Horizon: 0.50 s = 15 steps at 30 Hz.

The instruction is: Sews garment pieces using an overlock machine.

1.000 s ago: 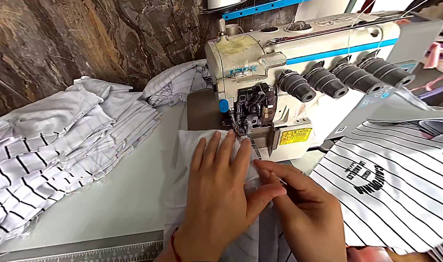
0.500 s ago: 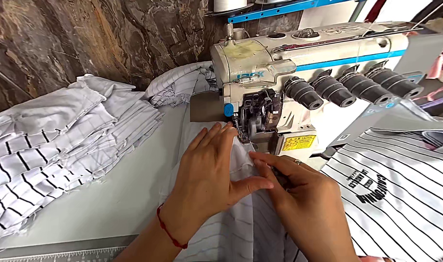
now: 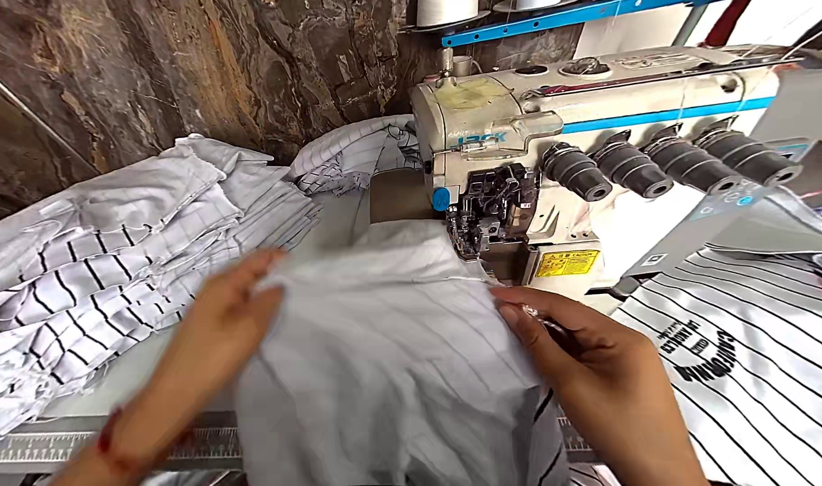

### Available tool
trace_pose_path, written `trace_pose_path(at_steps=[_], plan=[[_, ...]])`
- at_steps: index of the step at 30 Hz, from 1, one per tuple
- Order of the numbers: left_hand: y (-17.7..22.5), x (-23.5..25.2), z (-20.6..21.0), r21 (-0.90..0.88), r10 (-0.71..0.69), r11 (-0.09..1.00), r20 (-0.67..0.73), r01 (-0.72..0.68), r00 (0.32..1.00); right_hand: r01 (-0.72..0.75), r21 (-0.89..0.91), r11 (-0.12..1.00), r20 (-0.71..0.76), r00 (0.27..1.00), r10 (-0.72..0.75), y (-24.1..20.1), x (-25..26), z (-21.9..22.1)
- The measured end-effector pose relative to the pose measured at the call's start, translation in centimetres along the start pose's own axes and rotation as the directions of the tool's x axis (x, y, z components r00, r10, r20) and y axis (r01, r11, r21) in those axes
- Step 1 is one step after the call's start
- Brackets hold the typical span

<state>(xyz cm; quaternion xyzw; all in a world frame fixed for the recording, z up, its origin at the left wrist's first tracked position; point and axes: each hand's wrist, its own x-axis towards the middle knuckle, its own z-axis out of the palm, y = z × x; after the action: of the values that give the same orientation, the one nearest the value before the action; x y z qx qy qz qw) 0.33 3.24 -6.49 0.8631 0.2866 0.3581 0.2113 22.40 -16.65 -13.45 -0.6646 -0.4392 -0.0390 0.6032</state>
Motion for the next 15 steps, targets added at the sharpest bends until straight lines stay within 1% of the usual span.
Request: trace_pose_path(at_steps=[1,2,3,4,5,6,7,8,9,10,11,12,13,15], plan=[[-0.2,2.9,-0.9,0.235,0.262,0.941,-0.059,-0.242,0.963,-0.006,0.02,1.0,-0.034,0.999,0.007,-0.2,-0.2,0.5],[-0.7,6.0,-1.4,0.413,0.498,0.796,-0.031,-0.442,0.867,-0.023,0.03,0.999,-0.07,0.997,0.025,-0.3,-0.5,1.1],[-1.2,8.9,-1.6,0.526,0.631,0.631,0.08,-0.57,0.772,-0.051,0.031,0.998,-0.107,0.993,0.054,-0.3,-0.9,1.8],[-1.8,11.5,-1.5,0.569,0.646,0.523,0.22,-0.634,0.73,-0.087,0.051,0.995,-0.137,0.986,0.093,-0.3,-1.3,2.4],[-1.9,13.0,-1.3,0.583,0.575,0.515,0.309,-0.629,0.757,-0.126,0.093,0.988,-0.143,0.98,0.139,-0.3,-1.8,2.8],[-1.3,12.9,-0.9,0.582,0.496,0.575,0.313,-0.576,0.81,-0.166,0.143,0.976,-0.117,0.976,0.183,-0.3,-2.3,3.0],[0.2,11.2,-0.5,0.555,0.455,0.652,0.258,-0.516,0.852,-0.198,0.19,0.962,-0.07,0.974,0.215,-0.2,-2.9,3.0],[2.4,7.9,0.3,0.491,0.459,0.724,0.183,-0.485,0.87,-0.222,0.226,0.948,-0.016,0.973,0.232,-0.1,-3.7,2.9],[4.4,3.5,1.6,0.4,0.48,0.784,0.094,-0.474,0.872,-0.238,0.234,0.943,0.029,0.971,0.238,-0.1,-4.4,2.7],[5.9,-1.2,3.5,0.256,0.476,0.846,0.031,-0.467,0.879,-0.245,0.219,0.944,0.079,0.969,0.233,-0.1,-5.1,2.3],[7.1,-5.1,5.4,0.065,0.434,0.897,0.058,-0.437,0.899,-0.241,0.205,0.949,0.12,0.968,0.22,-0.2,-5.6,2.0],[7.6,-8.0,7.4,-0.088,0.379,0.924,0.104,-0.371,0.919,-0.226,0.194,0.955,0.147,0.969,0.199,-0.1,-6.0,1.6],[7.5,-10.1,9.4,-0.191,0.318,0.937,0.122,-0.292,0.94,-0.212,0.198,0.957,0.164,0.97,0.181,0.0,-6.2,1.4],[6.4,-12.5,13.1,-0.278,0.215,0.942,0.072,-0.188,0.974,-0.231,0.26,0.937,0.217,0.96,0.177,0.2,-6.4,0.8]])
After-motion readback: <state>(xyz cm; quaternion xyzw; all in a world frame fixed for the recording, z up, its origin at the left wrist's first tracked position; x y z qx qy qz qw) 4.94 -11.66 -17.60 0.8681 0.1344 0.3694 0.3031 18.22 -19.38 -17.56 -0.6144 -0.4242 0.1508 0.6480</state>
